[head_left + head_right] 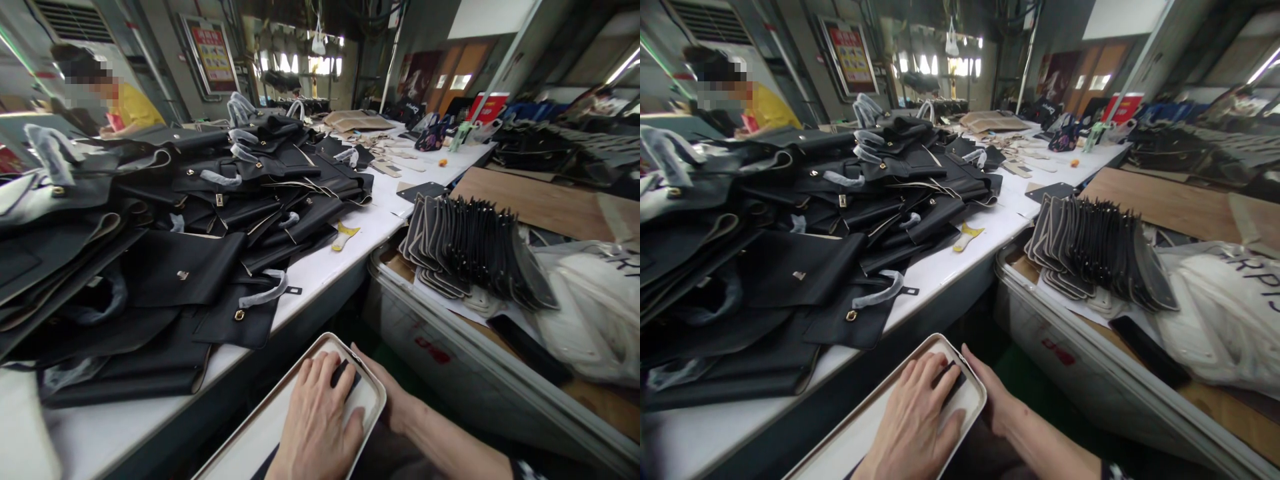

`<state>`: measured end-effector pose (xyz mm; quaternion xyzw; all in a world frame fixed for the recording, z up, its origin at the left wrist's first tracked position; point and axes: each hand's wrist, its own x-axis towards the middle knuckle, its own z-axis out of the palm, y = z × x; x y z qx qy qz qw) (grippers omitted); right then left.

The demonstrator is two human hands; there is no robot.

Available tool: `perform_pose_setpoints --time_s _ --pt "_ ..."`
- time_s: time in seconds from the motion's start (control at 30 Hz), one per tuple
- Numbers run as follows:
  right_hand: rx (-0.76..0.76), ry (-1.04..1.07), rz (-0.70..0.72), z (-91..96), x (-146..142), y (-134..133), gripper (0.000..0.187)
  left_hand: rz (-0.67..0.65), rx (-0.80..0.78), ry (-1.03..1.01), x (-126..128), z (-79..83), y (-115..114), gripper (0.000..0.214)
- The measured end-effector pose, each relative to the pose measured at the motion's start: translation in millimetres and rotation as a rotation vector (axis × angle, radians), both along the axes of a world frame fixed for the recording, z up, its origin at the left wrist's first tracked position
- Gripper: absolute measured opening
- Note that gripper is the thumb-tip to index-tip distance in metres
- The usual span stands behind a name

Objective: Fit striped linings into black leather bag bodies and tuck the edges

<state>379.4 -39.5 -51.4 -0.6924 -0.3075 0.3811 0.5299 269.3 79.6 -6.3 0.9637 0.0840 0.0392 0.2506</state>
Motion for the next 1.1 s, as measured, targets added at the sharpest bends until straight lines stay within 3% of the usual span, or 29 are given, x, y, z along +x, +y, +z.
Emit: perform_pose_setpoints --time_s 0.07,0.13,0.27,0.47,0.73,0.9,1.1 --pt "0.033 0.289 -0.093 8.6 -1 2 0.071 -0.008 -0.002 -0.014 0 0.4 0 0.046" --pt "0.084 0.363 -0.191 16.4 -3 -2 0.059 -0.005 -0.007 -0.024 -1 -0.6 -1 0.044" --pt "0.005 -0.027 -0.277 17.6 -3 -13 0.049 0.009 -0.009 -0.047 -4 -5.5 0 0.047" --pt "-0.076 -0.232 -0.36 3.8 -3 -9 0.043 0.0 0.0 -0.037 -6 -7.5 0 0.041" --pt "-0.062 -0.559 -0.211 18.8 -11 -4 0.034 0.013 0.036 -0.101 -7 -15.9 -1 0.043" --pt "-0.084 -0.638 -0.129 27.1 -13 -9 0.033 0.046 0.043 -0.208 -10 -27.8 0 0.059" --pt "-0.066 -0.696 -0.05 29.3 -11 -13 0.029 0.043 0.022 -0.171 -8 -21.6 5 0.069"
